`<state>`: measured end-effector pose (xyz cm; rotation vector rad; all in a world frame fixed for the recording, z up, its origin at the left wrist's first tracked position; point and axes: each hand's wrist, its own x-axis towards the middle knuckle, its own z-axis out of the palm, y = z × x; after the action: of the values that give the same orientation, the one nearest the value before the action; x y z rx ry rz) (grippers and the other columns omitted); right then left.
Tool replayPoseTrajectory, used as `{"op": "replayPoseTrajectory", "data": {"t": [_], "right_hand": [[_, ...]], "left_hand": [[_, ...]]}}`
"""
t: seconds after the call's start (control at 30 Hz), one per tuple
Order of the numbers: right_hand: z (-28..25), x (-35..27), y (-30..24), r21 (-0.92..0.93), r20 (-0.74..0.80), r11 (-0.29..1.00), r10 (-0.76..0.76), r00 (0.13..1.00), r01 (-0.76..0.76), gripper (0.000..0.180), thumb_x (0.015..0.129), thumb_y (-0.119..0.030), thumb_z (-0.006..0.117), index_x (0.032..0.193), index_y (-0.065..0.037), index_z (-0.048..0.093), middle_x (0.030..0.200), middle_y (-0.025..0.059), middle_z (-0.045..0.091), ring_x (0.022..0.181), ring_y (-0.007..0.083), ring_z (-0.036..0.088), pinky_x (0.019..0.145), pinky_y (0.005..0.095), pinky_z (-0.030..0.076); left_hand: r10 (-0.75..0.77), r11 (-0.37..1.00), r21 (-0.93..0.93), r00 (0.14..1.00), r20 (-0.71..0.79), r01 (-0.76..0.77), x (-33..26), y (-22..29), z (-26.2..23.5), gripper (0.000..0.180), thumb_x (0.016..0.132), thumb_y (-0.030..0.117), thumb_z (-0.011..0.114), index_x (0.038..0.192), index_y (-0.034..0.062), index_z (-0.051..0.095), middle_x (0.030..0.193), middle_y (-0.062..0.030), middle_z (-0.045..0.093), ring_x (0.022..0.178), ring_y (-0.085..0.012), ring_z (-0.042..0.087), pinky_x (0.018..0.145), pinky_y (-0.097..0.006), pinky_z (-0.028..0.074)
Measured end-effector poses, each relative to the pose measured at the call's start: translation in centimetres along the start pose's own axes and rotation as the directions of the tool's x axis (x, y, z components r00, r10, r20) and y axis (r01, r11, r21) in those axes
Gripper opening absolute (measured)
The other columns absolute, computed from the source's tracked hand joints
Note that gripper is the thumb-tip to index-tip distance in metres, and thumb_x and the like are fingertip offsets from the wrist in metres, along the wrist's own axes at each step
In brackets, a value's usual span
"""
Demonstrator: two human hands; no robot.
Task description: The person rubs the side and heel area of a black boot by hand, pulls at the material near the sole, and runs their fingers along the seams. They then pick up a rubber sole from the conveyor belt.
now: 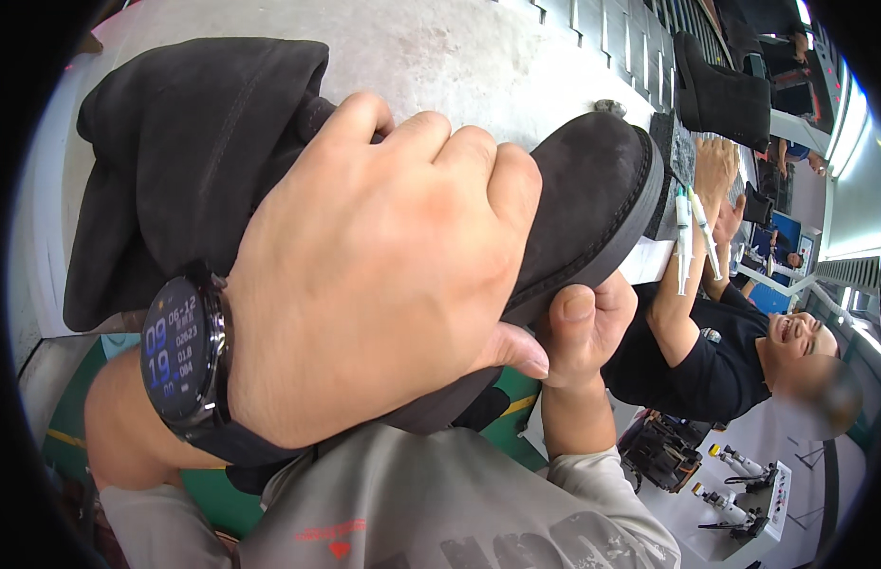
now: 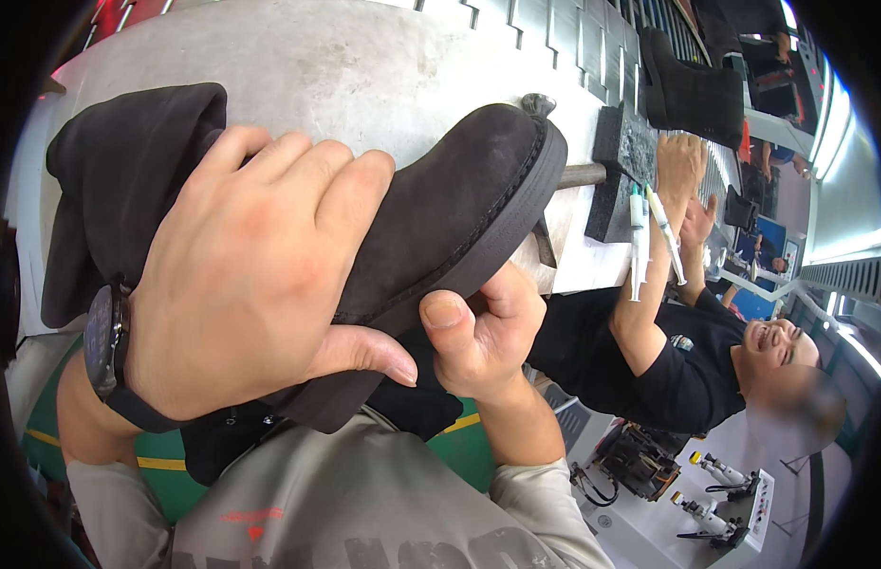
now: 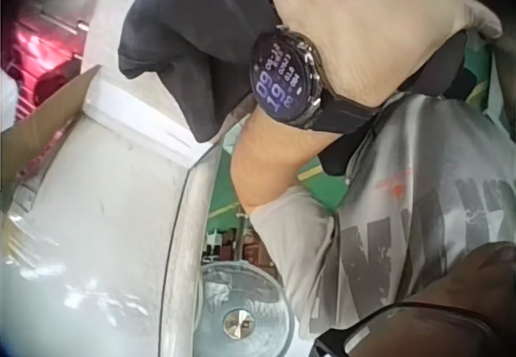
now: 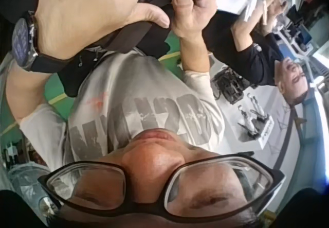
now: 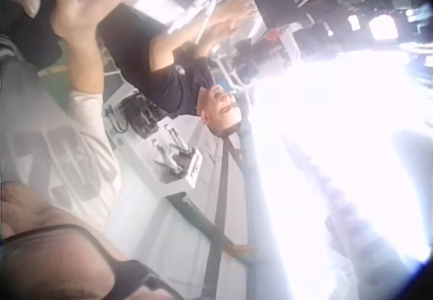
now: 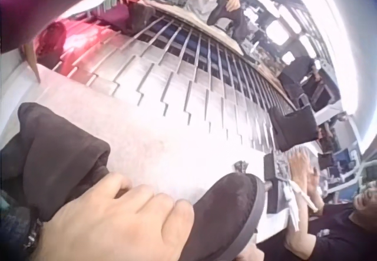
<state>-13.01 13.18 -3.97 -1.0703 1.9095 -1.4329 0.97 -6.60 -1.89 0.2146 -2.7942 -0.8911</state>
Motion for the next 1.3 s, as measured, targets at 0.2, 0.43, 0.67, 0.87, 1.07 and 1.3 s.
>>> {"op": "replayPoseTrajectory", "data": {"t": [0.2, 0.43, 0.67, 0.87, 1.07, 1.3], "right_hand": [[2.7, 1.7, 0.1, -0.07, -0.282, 0.993, -0.109, 0.953, 0.093, 0.022, 0.097, -0.019, 0.076, 0.087, 0.0, 0.069, 0.068, -0.0086, 0.053, 0.063, 0.0011, 0.041, 0.054, 0.0219, 0.032], [-0.3, 1.6, 3.3, 0.216, -0.354, 0.954, -0.121, 0.927, 0.207, 0.055, 0.112, -0.054, 0.053, 0.101, -0.001, 0.062, 0.104, 0.0107, 0.067, 0.092, 0.0158, 0.06, 0.085, 0.0329, 0.048], [-1.5, 7.6, 1.1, -0.054, -0.29, 0.856, -0.505, 0.813, 0.513, 0.096, 0.109, -0.075, 0.026, 0.134, 0.009, 0.064, 0.153, 0.0267, 0.054, 0.142, 0.0337, 0.054, 0.121, 0.0472, 0.038], [0.8, 9.0, -0.4, -0.363, -0.132, 0.73, -0.655, 0.744, 0.579, 0.06, 0.096, -0.056, 0.064, 0.088, 0.002, 0.078, 0.085, 0.009, 0.077, 0.091, 0.0299, 0.071, 0.109, 0.0413, 0.048], [0.7, 9.8, -1.5, -0.389, -0.054, 0.741, -0.611, 0.789, 0.547, 0.017, 0.075, -0.017, 0.083, 0.078, -0.004, 0.074, 0.073, 0.0064, 0.07, 0.069, 0.0232, 0.059, 0.071, 0.0358, 0.047], [-1.8, 12.1, -0.3, 0.259, -0.114, 0.914, -0.293, 0.949, 0.313, 0.064, 0.109, -0.046, 0.046, 0.099, 0.006, 0.081, 0.073, 0.0107, 0.074, 0.066, 0.0114, 0.059, 0.061, 0.0297, 0.045]], "left_hand": [[-0.007, 1.0, -0.02, 0.999, -0.053, 0.006, -0.2, -0.4, 0.1, 0.098, 0.068, 0.068, 0.085, 0.127, -0.0062, 0.061, 0.105, -0.0164, 0.067, 0.099, -0.0342, 0.064, 0.093, -0.044, 0.046], [0.007, 0.998, 0.069, 0.998, -0.07, -0.002, -0.4, 0.2, 0.4, 0.096, 0.072, 0.072, 0.083, 0.124, -0.0062, 0.061, 0.1, -0.0156, 0.067, 0.097, -0.0339, 0.065, 0.093, -0.043, 0.046], [-0.068, 0.997, 0.037, 0.997, -0.034, 0.07, 0.8, 0.8, 0.7, 0.094, 0.067, 0.073, 0.086, 0.115, -0.0044, 0.061, 0.094, -0.0147, 0.067, 0.094, -0.034, 0.066, 0.091, -0.044, 0.047], [-0.045, 0.999, 0.008, 0.994, -0.098, 0.046, 1.1, 0.5, 0.8, 0.07, 0.07, 0.052, 0.095, 0.105, 0.001, 0.061, 0.09, -0.0126, 0.064, 0.089, -0.0348, 0.065, 0.085, -0.045, 0.047], [0.005, 1.0, -0.024, 0.999, -0.053, -0.006, 1.5, -0.1, 1.3, 0.072, 0.073, 0.046, 0.095, 0.116, -0.0027, 0.063, 0.103, -0.0152, 0.071, 0.098, -0.0367, 0.068, 0.083, -0.047, 0.048], [-0.008, 0.996, 0.088, 0.993, -0.115, 0.018, 0.7, 1.1, 1.6, 0.086, 0.073, 0.056, 0.092, 0.124, -0.007, 0.064, 0.104, -0.0173, 0.07, 0.099, -0.0377, 0.065, 0.09, -0.046, 0.047]]}}
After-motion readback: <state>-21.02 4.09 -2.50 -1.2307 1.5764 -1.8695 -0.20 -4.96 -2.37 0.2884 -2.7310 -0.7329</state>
